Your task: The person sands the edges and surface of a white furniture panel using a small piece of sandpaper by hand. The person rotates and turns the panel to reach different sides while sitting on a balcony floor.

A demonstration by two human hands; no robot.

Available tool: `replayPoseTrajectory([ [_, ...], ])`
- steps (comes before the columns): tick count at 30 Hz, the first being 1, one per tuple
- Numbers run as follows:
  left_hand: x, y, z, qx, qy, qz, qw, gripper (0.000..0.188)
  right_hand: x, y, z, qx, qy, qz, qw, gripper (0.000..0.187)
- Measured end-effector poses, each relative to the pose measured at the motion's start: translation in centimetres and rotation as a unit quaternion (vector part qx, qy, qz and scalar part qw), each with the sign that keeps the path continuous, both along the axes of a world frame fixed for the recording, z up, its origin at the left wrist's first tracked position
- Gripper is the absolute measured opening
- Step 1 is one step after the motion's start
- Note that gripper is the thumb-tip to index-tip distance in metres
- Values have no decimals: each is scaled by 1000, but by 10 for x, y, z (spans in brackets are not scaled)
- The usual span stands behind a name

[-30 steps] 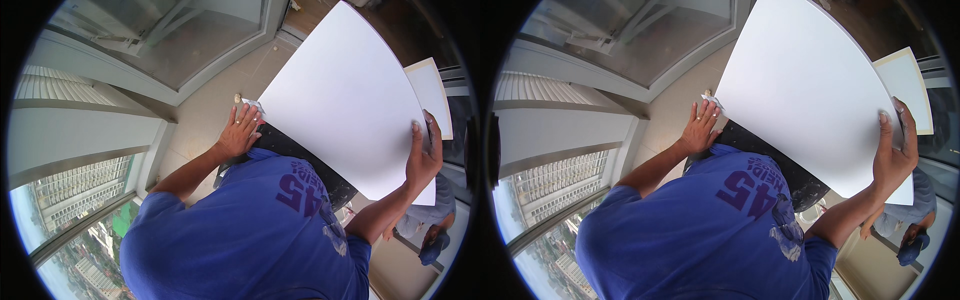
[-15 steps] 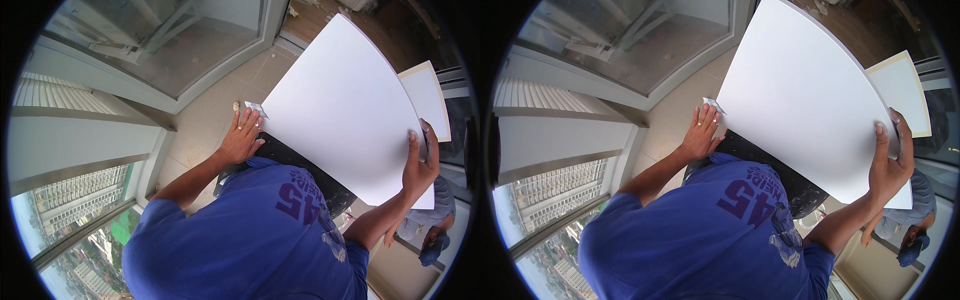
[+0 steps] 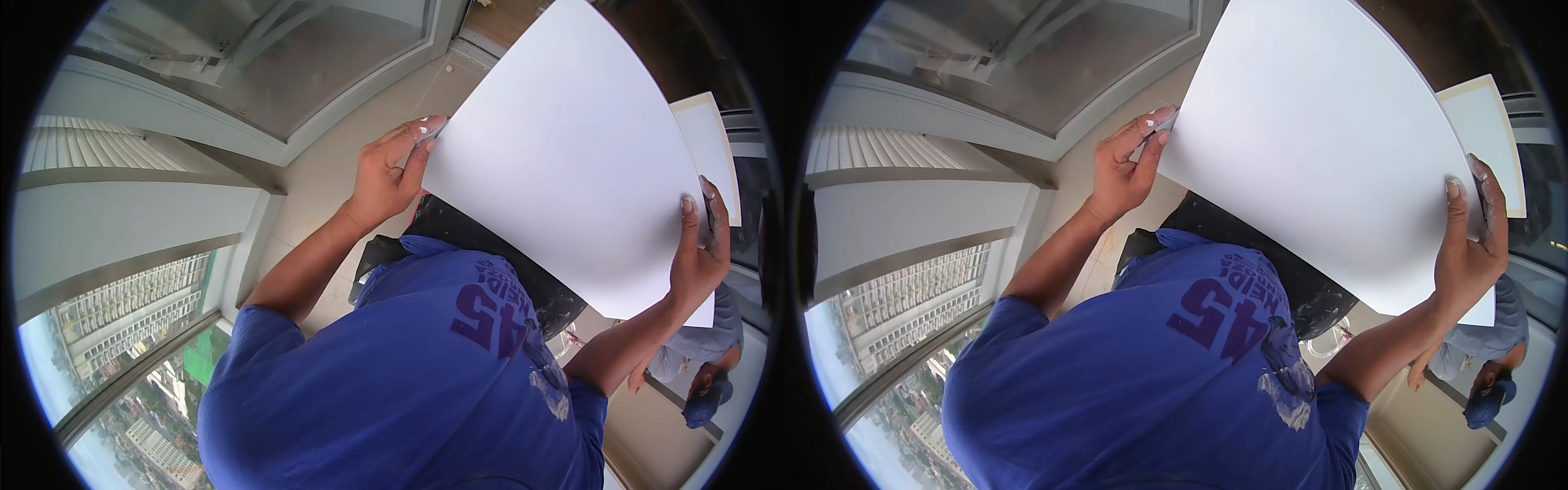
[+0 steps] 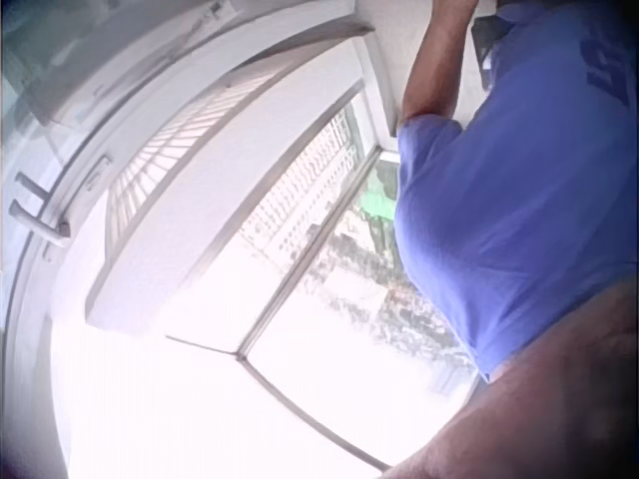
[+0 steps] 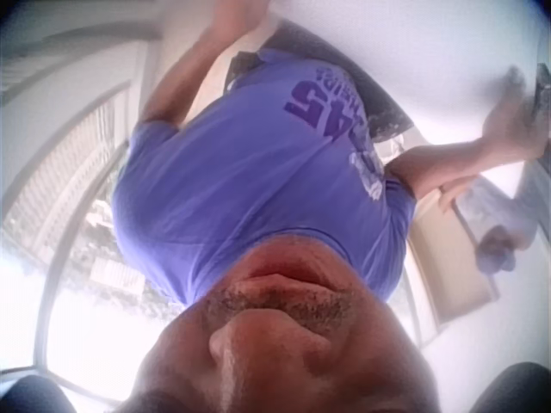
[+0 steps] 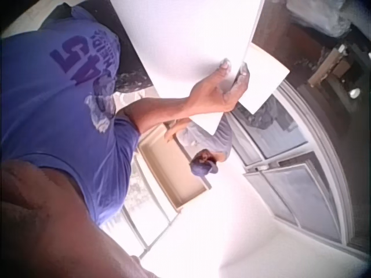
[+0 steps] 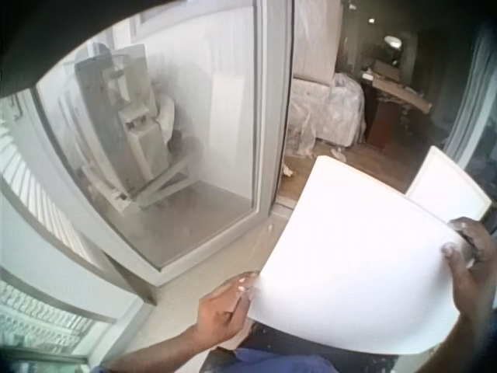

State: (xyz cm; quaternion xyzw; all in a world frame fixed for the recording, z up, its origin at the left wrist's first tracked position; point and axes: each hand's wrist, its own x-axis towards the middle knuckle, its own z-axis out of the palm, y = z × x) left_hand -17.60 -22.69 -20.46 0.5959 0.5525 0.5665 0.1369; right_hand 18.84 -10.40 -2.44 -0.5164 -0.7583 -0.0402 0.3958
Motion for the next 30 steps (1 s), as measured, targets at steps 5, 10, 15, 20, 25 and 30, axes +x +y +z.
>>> replayPoseTrajectory([
  [5, -10, -9, 8, -127, -131, -78, 980, 33, 2, 3, -2, 3, 6, -8, 1000, 31],
  [10, -19, -35, -49, -219, -83, -57, 971, 32, 0, 4, -1, 5, -10, -26, 1000, 32],
  [15, -16, -50, -66, -249, -76, -25, 965, 31, 1, 8, -1, -7, -7, -28, 1000, 35],
  [20, -2, -42, -46, -195, -121, 11, 973, 32, 0, 6, -1, 19, -26, -31, 999, 35],
  [25, -3, -49, -65, -256, -100, 21, 961, 32, -5, 2, 2, -6, 12, -9, 1000, 35],
  [30, 8, -26, -30, -167, -168, 13, 972, 33, -8, -2, 3, -11, 14, -1, 1000, 35],
])
